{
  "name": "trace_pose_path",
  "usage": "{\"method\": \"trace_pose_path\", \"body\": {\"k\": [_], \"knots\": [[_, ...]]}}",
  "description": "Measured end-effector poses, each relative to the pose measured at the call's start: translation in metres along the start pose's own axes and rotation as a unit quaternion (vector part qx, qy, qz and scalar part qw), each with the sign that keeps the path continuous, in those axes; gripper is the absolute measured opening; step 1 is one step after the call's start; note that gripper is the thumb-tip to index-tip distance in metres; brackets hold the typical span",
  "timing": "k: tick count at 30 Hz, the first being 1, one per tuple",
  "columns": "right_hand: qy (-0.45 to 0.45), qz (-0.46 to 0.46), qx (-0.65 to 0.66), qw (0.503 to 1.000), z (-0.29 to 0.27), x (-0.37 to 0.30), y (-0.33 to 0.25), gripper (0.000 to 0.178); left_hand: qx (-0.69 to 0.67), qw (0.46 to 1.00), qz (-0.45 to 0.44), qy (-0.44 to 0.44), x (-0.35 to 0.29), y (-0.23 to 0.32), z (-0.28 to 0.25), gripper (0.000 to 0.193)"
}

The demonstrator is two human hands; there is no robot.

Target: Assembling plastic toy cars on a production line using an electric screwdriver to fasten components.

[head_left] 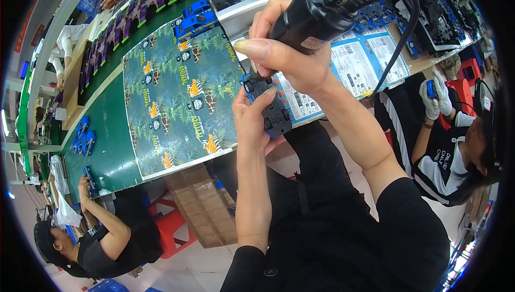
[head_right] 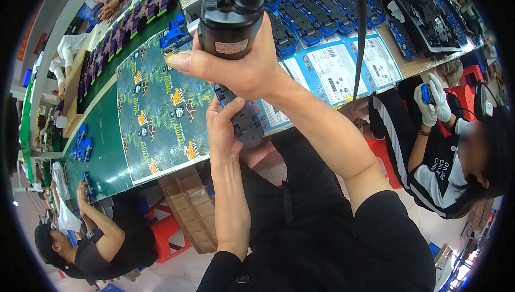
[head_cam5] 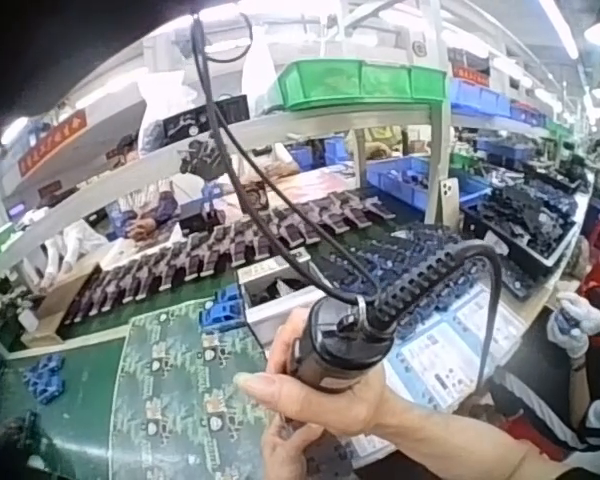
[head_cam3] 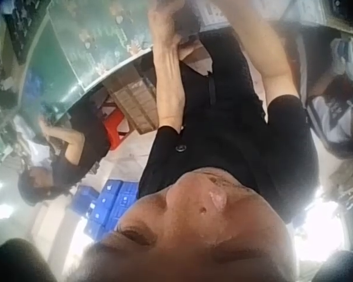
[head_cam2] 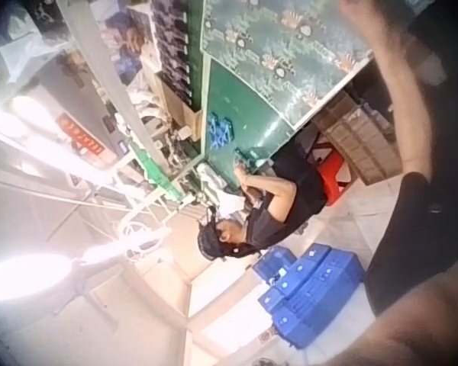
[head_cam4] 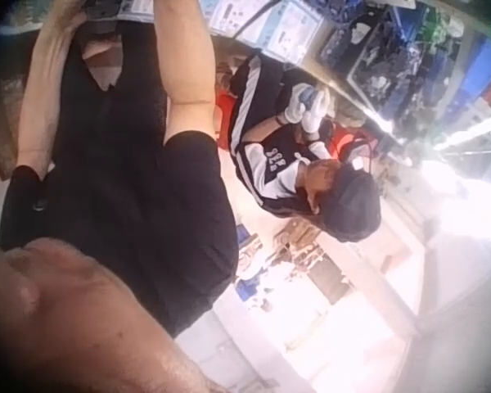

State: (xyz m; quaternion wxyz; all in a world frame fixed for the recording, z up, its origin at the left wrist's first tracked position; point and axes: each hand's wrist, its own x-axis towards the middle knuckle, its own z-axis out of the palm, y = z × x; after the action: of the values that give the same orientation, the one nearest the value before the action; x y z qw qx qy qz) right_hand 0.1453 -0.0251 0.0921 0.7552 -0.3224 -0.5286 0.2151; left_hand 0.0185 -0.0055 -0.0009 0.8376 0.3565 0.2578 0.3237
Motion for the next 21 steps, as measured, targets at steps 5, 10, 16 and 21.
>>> {"method": "trace_pose_path", "body": {"k": [5,10,16,21], "knots": [[0.010,0.016,0.001,1.000,0.001,-0.003,-0.010,0.016,0.003,1.000,-0.005,-0.002,-0.001,-0.002,-0.002,0.032],[-0.008,-0.017,-0.002,1.000,-0.005,0.005,-0.020,0.013,-0.038,0.999,0.012,0.022,0.000,-0.002,-0.003,0.030],[0.100,-0.038,0.044,0.993,-0.015,0.040,-0.048,0.015,-0.229,0.973,0.017,-0.001,0.004,-0.009,-0.030,0.037],[0.082,-0.016,-0.080,0.993,-0.013,0.043,-0.023,0.022,-0.116,0.992,0.049,-0.029,0.002,-0.014,-0.032,0.050]]}}
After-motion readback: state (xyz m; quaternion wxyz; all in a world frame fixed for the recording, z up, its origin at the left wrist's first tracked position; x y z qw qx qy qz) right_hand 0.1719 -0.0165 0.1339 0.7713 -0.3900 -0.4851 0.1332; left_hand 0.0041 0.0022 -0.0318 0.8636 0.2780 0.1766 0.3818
